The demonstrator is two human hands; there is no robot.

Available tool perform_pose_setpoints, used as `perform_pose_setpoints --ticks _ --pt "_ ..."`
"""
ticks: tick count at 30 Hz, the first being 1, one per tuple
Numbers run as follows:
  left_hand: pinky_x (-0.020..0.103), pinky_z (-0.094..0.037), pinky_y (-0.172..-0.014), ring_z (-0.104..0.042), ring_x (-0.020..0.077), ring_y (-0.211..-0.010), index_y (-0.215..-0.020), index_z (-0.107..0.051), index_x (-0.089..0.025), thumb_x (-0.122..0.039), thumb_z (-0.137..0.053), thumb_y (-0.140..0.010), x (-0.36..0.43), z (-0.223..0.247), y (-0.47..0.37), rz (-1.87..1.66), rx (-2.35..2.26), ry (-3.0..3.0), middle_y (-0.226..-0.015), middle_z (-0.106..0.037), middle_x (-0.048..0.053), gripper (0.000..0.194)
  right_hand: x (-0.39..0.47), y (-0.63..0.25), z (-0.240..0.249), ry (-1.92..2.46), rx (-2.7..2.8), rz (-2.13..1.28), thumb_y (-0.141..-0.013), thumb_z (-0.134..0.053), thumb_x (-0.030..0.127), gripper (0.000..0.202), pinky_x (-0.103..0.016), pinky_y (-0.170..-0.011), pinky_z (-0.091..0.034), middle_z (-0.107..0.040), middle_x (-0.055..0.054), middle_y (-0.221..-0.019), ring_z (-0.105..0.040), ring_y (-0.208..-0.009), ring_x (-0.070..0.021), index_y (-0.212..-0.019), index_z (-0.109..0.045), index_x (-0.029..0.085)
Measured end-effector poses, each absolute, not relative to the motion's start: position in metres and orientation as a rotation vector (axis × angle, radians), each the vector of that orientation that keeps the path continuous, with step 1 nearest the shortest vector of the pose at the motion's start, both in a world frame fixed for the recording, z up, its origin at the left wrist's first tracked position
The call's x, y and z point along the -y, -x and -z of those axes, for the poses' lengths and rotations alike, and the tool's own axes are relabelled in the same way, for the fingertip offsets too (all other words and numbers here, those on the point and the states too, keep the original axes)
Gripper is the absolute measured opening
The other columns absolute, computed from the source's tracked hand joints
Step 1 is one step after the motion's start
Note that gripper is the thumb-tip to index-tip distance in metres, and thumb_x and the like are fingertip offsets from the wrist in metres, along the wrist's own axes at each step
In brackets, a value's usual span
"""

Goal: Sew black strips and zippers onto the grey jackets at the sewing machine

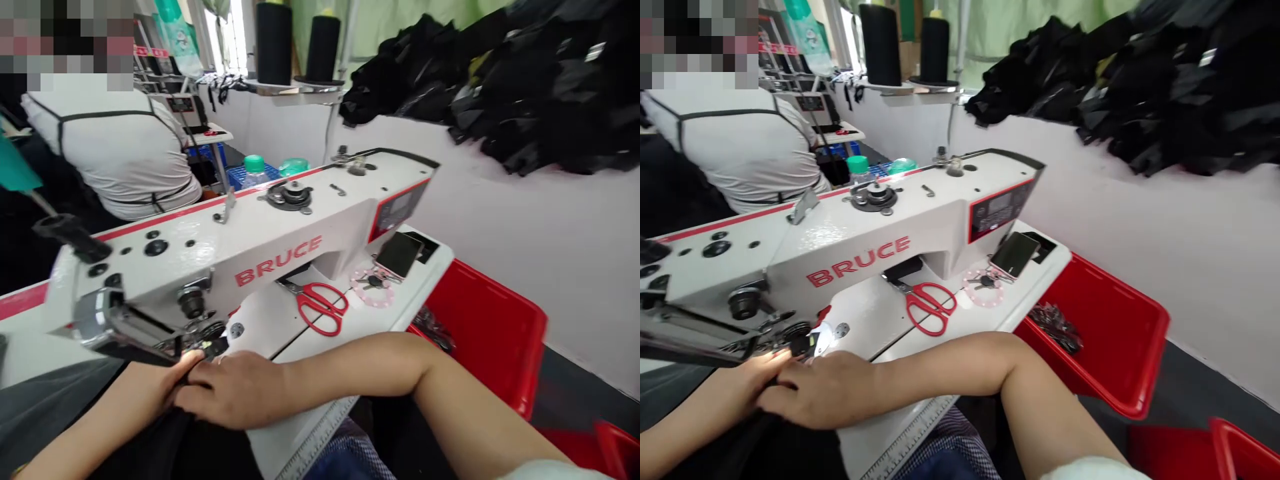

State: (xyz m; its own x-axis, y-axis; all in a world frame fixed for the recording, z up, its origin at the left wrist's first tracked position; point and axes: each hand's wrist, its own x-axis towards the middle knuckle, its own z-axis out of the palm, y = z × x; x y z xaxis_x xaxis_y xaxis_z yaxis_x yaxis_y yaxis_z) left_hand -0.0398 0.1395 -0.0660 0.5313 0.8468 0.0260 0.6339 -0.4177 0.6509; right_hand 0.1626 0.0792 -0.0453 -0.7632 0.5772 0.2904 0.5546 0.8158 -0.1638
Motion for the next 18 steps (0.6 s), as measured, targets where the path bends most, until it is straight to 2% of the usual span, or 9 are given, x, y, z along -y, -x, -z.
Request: perform_pose_setpoints --ticks 2,4,6,8,15,18 --pt "0.026 -0.043 -0.063 -0.062 0.0243 -0.072 -0.08 -0.07 -0.026 -0.03 -0.058 -0.067 -0.137 0.052 0.035 -0.209 -1.221 -2.41 -0.079 -0.068 0.006 0.019 -0.084 -0.163 0.051 0.749 2.737 -0.027 -0.089 -0.026 0.013 0.025 -0.026 -0.05 -0.035 -0.053 -0.003 -0.082 -0.051 -0.068 -0.014 -0.089 -0.051 0.015" --pt "0.027 -0.041 -0.063 -0.061 0.0233 -0.071 -0.076 -0.069 -0.023 -0.036 -0.049 -0.077 -0.133 0.04 0.029 -0.046 -1.273 -2.467 -0.077 -0.067 0.008 0.024 -0.084 -0.164 0.055 0.669 2.703 0.005 -0.085 -0.032 0.01 0.021 -0.027 -0.049 -0.033 -0.052 -0.003 -0.075 -0.048 -0.062 -0.0141 -0.077 -0.051 0.014" --pt "0.027 -0.039 -0.061 -0.059 0.0216 -0.067 -0.072 -0.067 -0.021 -0.039 -0.044 -0.081 -0.125 0.032 0.024 0.043 -1.323 -2.449 -0.072 -0.065 0.008 0.031 -0.08 -0.167 0.058 0.632 2.634 -0.017 -0.082 -0.037 0.01 0.016 -0.027 -0.048 -0.03 -0.052 -0.002 -0.074 -0.047 -0.06 -0.0139 -0.075 -0.051 0.014" --pt "0.027 -0.038 -0.06 -0.058 0.0209 -0.067 -0.074 -0.066 -0.019 -0.037 -0.045 -0.081 -0.117 0.028 0.021 0.092 -1.356 -2.414 -0.072 -0.064 0.007 0.028 -0.074 -0.169 0.057 0.61 2.6 -0.077 -0.08 -0.04 0.01 0.013 -0.027 -0.047 -0.029 -0.052 -0.001 -0.073 -0.045 -0.058 -0.0134 -0.075 -0.051 0.015" --pt "0.026 -0.041 -0.068 -0.06 0.0201 -0.079 -0.086 -0.065 -0.021 -0.033 -0.037 -0.085 -0.111 0.028 0.024 0.033 -1.381 -2.227 -0.085 -0.066 0.006 0.03 -0.067 -0.169 0.049 0.601 2.59 -0.29 -0.083 -0.037 0.012 0.016 -0.026 -0.048 -0.029 -0.053 -0.002 -0.076 -0.047 -0.062 -0.0119 -0.079 -0.053 0.014" --pt "0.028 -0.042 -0.071 -0.06 0.0216 -0.082 -0.086 -0.065 -0.021 -0.03 -0.042 -0.082 -0.116 0.031 0.027 -0.002 -1.394 -2.218 -0.088 -0.067 0.006 0.025 -0.066 -0.168 0.05 0.584 2.628 -0.344 -0.082 -0.037 0.011 0.016 -0.026 -0.046 -0.028 -0.054 -0.002 -0.077 -0.047 -0.062 -0.0115 -0.08 -0.052 0.014"
